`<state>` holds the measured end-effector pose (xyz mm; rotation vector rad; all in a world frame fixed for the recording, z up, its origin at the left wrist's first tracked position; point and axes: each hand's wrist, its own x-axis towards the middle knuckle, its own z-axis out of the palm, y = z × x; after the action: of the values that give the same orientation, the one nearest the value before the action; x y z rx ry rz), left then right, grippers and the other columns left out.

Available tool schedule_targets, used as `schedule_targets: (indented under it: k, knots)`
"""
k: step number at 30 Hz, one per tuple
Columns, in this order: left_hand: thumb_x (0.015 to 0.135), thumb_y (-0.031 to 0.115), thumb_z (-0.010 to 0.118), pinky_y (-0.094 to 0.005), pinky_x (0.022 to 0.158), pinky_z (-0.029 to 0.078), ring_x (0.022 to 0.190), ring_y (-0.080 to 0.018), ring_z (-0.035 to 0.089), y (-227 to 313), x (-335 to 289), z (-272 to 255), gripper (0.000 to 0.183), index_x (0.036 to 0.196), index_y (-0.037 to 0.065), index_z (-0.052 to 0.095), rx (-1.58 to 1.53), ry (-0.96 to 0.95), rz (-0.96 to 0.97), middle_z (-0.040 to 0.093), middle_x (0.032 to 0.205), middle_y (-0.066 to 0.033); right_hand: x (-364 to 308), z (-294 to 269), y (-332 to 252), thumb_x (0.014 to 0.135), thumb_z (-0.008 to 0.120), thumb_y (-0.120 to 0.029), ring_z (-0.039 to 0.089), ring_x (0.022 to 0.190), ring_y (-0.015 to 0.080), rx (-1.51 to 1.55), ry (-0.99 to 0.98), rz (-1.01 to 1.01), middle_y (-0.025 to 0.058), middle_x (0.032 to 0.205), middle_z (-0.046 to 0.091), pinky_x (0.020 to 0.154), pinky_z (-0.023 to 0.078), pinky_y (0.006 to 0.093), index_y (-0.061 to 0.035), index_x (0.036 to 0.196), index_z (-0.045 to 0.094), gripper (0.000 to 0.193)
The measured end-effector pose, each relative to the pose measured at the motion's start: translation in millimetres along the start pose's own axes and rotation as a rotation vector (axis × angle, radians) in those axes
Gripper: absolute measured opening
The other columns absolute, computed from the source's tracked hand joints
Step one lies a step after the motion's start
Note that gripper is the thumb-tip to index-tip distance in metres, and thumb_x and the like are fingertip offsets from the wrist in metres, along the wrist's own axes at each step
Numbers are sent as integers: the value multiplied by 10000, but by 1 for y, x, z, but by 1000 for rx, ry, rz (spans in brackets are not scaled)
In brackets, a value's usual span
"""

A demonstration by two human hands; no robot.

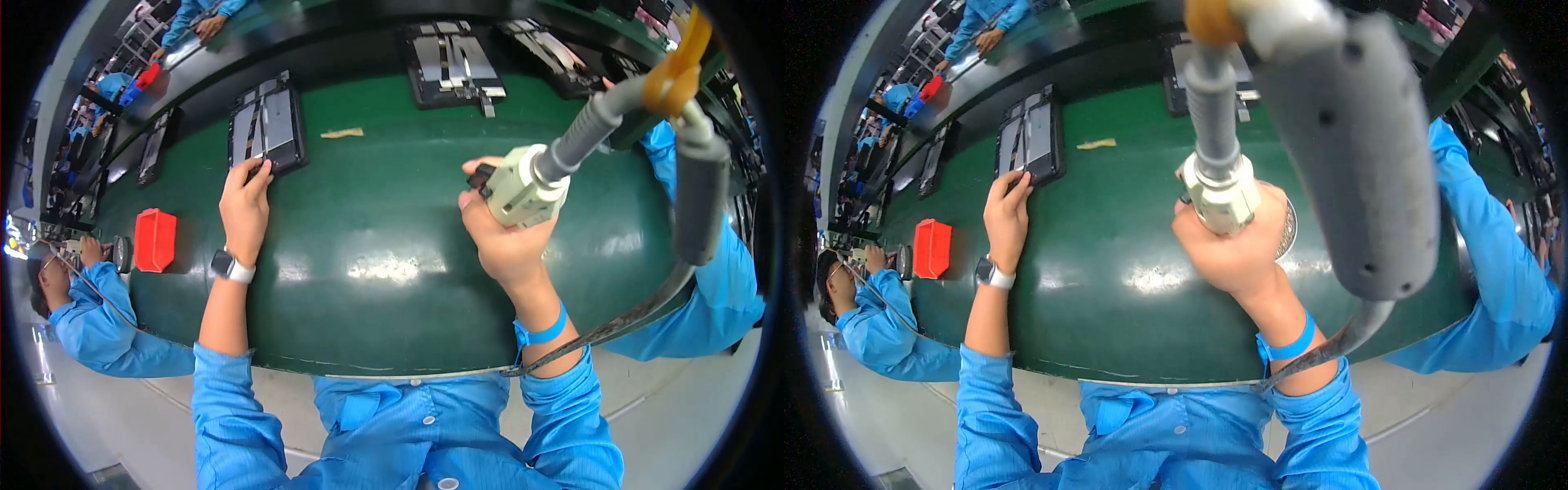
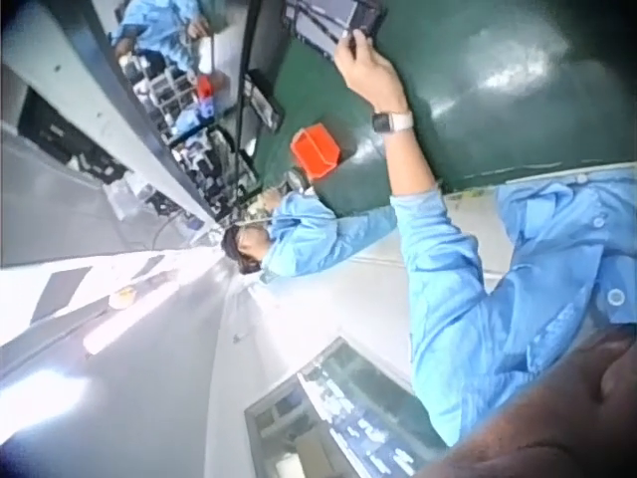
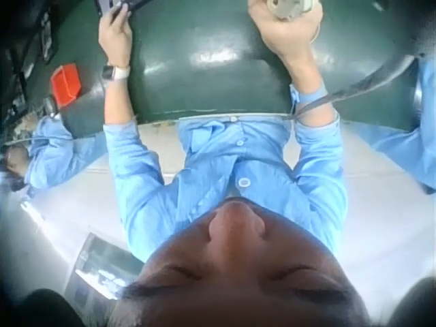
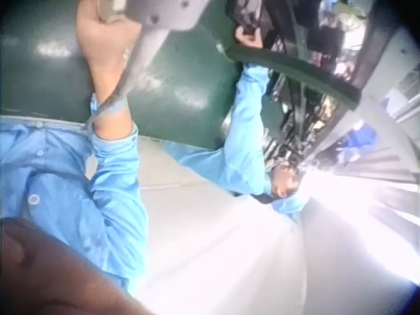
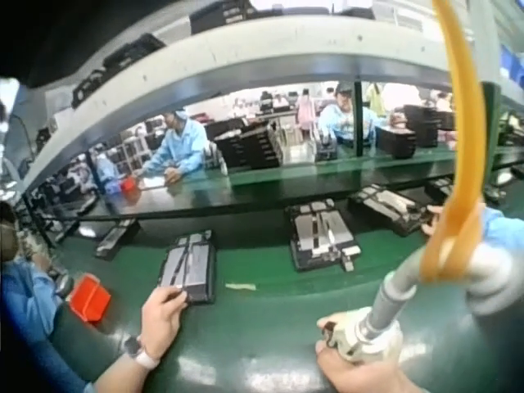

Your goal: The person fastens components onto tablet screens using an electric screwdriver, securing them with screws as the screens move along a conveyor belt.

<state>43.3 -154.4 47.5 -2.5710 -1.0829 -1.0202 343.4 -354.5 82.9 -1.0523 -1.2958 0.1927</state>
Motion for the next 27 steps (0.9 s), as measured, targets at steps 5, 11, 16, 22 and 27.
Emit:
schedule_targets:
  k: [5,11,16,22,27]
  knots:
    - [829,46,714,-363,851,540,966,-310,675,-68,30,23,171,997,35,747,-71,33,-62,702,1072,-113,6,12,-12,728,699,36,645,735,120,129,151,278,85,877,707,701,527,277,35,967,664,241]
    - [810,30,670,-395,836,542,1085,-284,611,-106,46,38,187,987,34,729,200,13,14,666,1063,-90,5,6,-10,727,686,60,633,762,118,46,72,178,105,902,694,706,526,274,38,1034,620,315]
    - [875,85,604,-420,893,523,1115,-306,586,-63,59,43,189,1023,25,705,339,61,45,659,1098,-127,7,10,-14,723,684,51,615,700,104,110,156,286,67,821,664,658,513,268,40,993,632,275]
    - [828,346,770,-450,1085,420,1299,-384,507,81,86,98,586,1303,41,613,-395,-71,-56,565,1353,-245,10,8,-17,722,678,72,615,705,97,28,107,191,76,881,690,650,508,250,40,939,661,220]
    - [753,463,808,-478,1130,357,1373,-466,389,134,128,141,785,1393,88,552,-276,-277,-199,480,1406,-321,7,8,-15,723,678,70,607,701,99,100,149,330,68,862,677,644,498,247,46,949,659,228]
